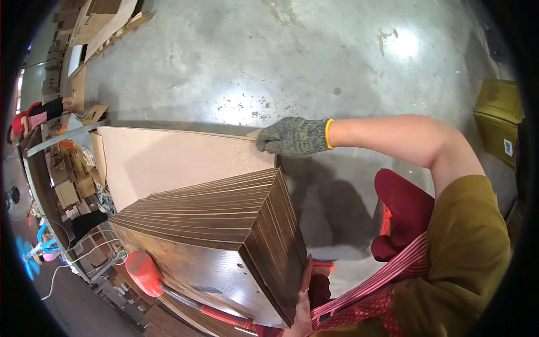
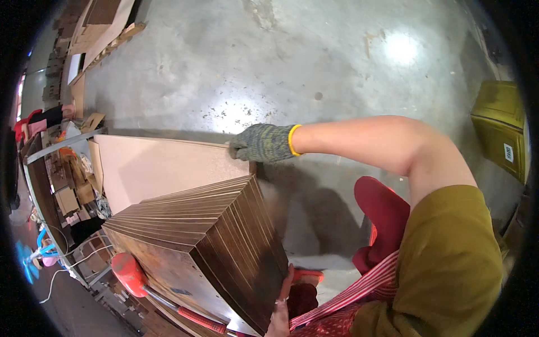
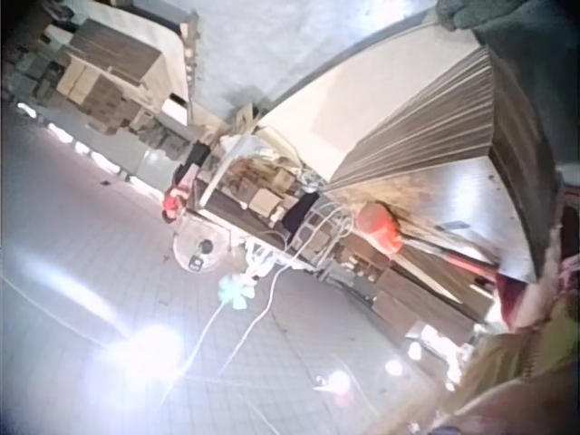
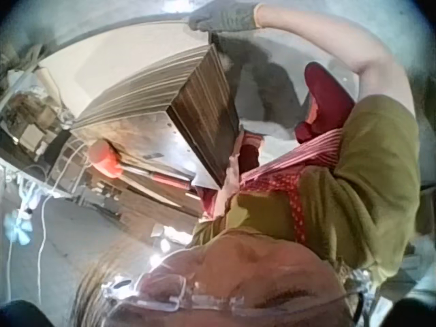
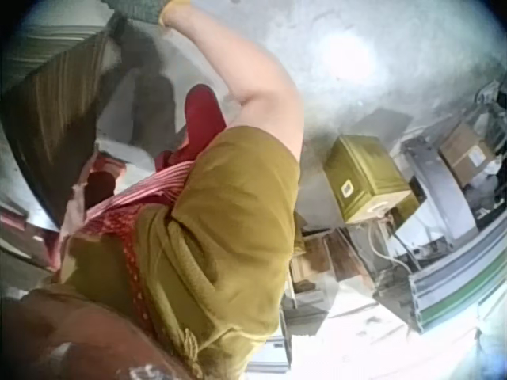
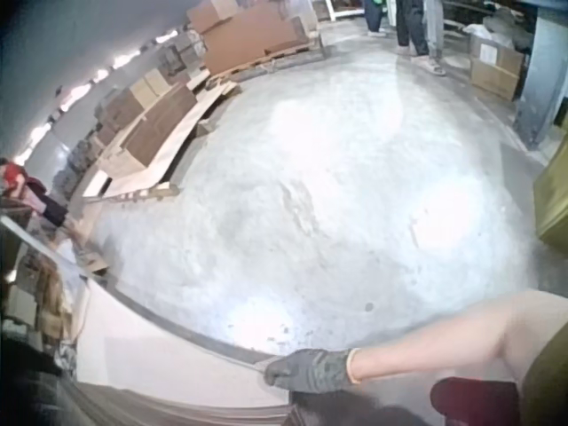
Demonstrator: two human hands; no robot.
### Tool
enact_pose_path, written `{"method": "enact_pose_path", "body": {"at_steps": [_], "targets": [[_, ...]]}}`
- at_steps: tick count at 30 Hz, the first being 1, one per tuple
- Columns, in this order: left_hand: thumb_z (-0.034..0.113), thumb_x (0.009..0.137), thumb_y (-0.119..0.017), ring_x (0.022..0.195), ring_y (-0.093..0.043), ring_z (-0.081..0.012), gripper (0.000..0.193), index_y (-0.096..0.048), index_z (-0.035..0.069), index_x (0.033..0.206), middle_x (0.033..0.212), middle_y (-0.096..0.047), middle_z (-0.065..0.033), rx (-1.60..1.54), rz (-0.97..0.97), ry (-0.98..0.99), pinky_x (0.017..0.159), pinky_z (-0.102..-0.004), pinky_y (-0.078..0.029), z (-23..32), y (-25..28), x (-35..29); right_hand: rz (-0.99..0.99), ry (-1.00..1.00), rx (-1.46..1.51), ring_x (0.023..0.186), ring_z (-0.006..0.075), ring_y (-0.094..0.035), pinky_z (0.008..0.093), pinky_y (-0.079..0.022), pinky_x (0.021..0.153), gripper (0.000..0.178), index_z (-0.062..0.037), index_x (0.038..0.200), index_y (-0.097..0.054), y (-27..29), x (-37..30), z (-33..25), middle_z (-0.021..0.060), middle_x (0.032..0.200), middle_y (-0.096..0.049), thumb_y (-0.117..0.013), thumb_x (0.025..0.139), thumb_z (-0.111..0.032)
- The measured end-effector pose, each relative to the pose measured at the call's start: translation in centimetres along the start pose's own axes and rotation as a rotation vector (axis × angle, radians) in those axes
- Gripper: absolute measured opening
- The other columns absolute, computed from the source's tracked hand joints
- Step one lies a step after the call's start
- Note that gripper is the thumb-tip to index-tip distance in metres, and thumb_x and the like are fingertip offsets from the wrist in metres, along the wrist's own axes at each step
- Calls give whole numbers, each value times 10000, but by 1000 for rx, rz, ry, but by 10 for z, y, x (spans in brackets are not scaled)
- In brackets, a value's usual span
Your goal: The person taps a wooden box with a mallet to align the pieces and trims the edges using a blade.
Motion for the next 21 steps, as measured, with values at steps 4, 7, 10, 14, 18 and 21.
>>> {"method": "enact_pose_path", "body": {"at_steps": [4, 7, 10, 14, 18, 21], "targets": [[349, 879, -440, 1047, -525, -236, 440, -481, 77, 1222, 1165, -547, -87, 2, -16, 16, 892, -381, -410, -2, -11, -1, 242, 311, -281, 987, 271, -573, 360, -452, 881, 276, -52, 1074, -580, -7, -22, 7, 114, 1081, -597, -441, 893, -207], [347, 879, -440, 1045, -526, -235, 437, -482, 76, 1220, 1162, -548, -87, -3, -15, 28, 891, -379, -411, -4, -15, -2, 322, 465, -355, 1023, 259, -561, 347, -449, 889, 275, -57, 1100, -568, -12, -8, -20, 110, 1129, -577, -433, 893, -177], [345, 880, -440, 1043, -526, -235, 434, -482, 76, 1218, 1159, -549, -87, -8, -20, 31, 889, -377, -411, -7, -21, -4, 183, 476, -274, 1121, 249, -513, 340, -403, 972, 372, -58, 1251, -482, -17, 16, -38, 122, 1252, -509, -464, 889, -143], [342, 881, -441, 1040, -527, -233, 431, -483, 75, 1216, 1155, -550, -87, -17, -23, 30, 888, -375, -412, -7, -26, -3, -76, 443, -562, 1205, 244, -454, 347, -352, 1031, 394, -39, 1293, -436, -57, 30, -31, 130, 1329, -445, -373, 919, -141], [340, 881, -441, 1037, -528, -232, 427, -484, 74, 1213, 1151, -551, -86, -27, -18, 31, 886, -373, -412, -6, -27, -5, 3, 559, -632, 1211, 255, -447, 344, -353, 1032, 395, -35, 1298, -427, -63, 25, -35, 136, 1333, -438, -348, 931, -157], [337, 882, -441, 1035, -528, -231, 425, -484, 74, 1211, 1148, -552, -86, -34, -8, 31, 884, -371, -413, -5, -25, -5, 17, 384, -138, 1015, 277, -557, 361, -461, 869, 311, -22, 1166, -501, -51, 33, -38, 142, 1137, -547, -414, 892, -139]]}}
Point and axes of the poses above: each hand's wrist, its own x-axis towards the middle knuckle, its own y-axis out of the back of the hand, z = x × y, the point moved 8 cm from there along x, towards the middle knuckle
